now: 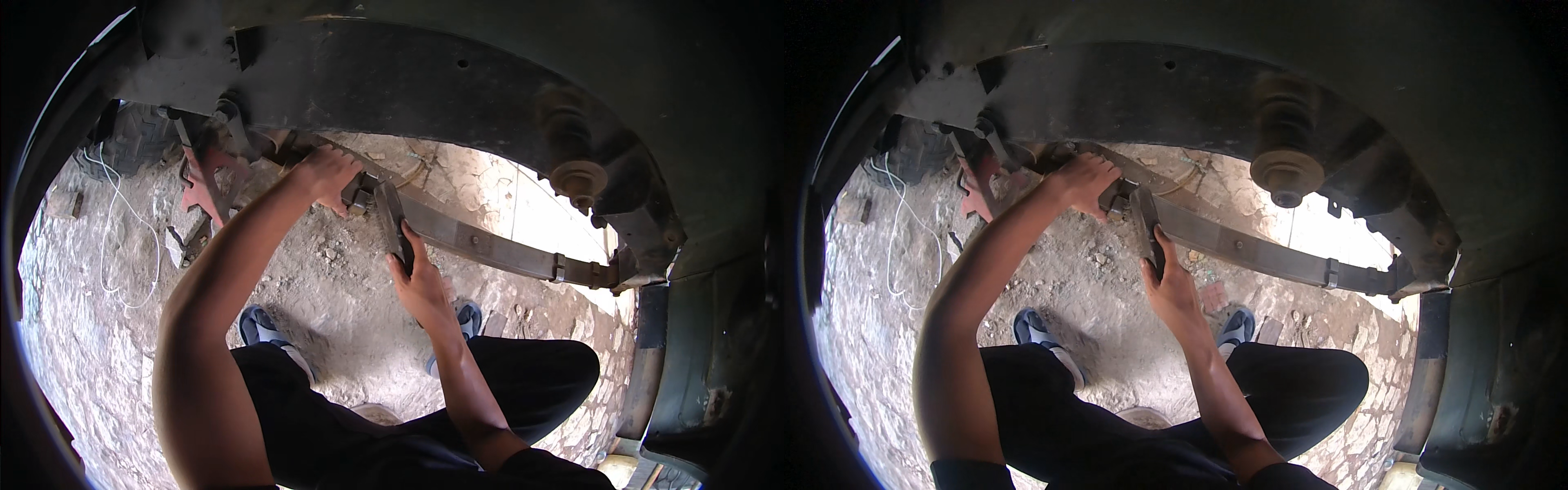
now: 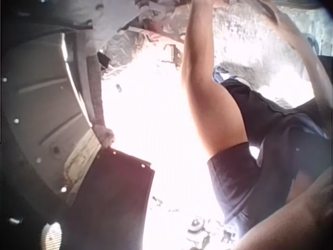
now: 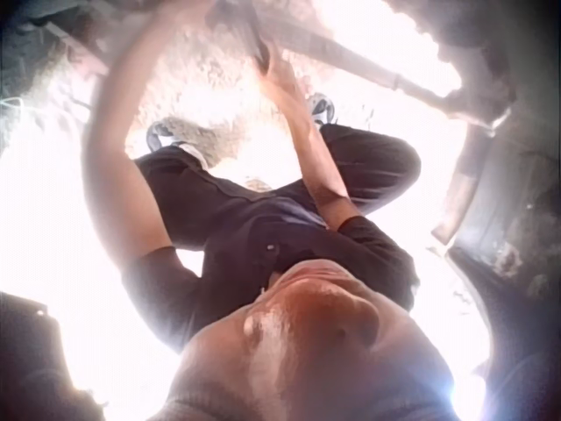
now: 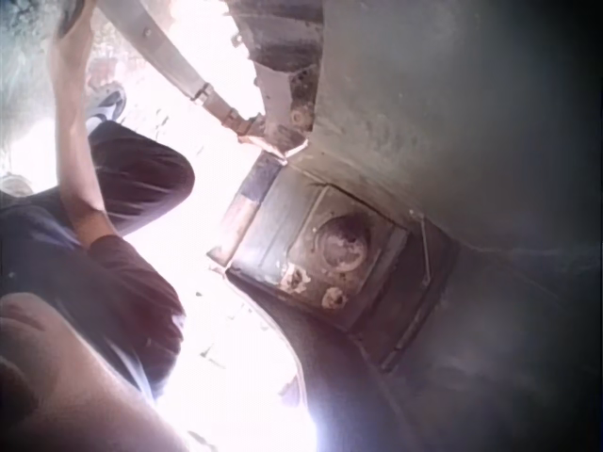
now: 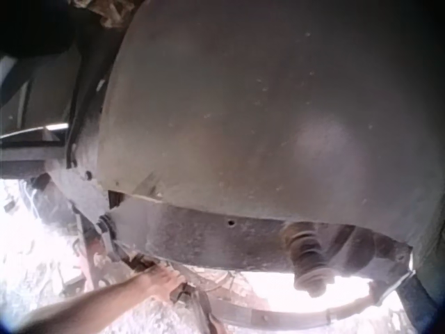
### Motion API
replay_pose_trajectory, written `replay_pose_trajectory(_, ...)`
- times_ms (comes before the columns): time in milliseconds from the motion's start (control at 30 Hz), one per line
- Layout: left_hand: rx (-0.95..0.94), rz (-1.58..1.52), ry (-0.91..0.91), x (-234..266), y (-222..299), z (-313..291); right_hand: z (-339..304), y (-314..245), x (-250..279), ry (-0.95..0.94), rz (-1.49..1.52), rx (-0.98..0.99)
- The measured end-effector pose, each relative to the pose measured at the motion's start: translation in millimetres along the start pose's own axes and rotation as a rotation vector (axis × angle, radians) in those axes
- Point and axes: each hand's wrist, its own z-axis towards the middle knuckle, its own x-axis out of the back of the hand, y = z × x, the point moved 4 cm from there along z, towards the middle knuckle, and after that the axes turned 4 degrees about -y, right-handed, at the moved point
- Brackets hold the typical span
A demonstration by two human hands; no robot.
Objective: The person scrubs a metal beam under a vehicle with a wire brush, then wipes the same area with a cloth. The person is squatting under the vehicle during the task.
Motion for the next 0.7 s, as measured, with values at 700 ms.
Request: replay_pose_trajectory(700,-0.017,-0.039,0.045,0.9,-1.2,0.2,-12.5,-3.2,-24.9,0.124,0.08,0.082)
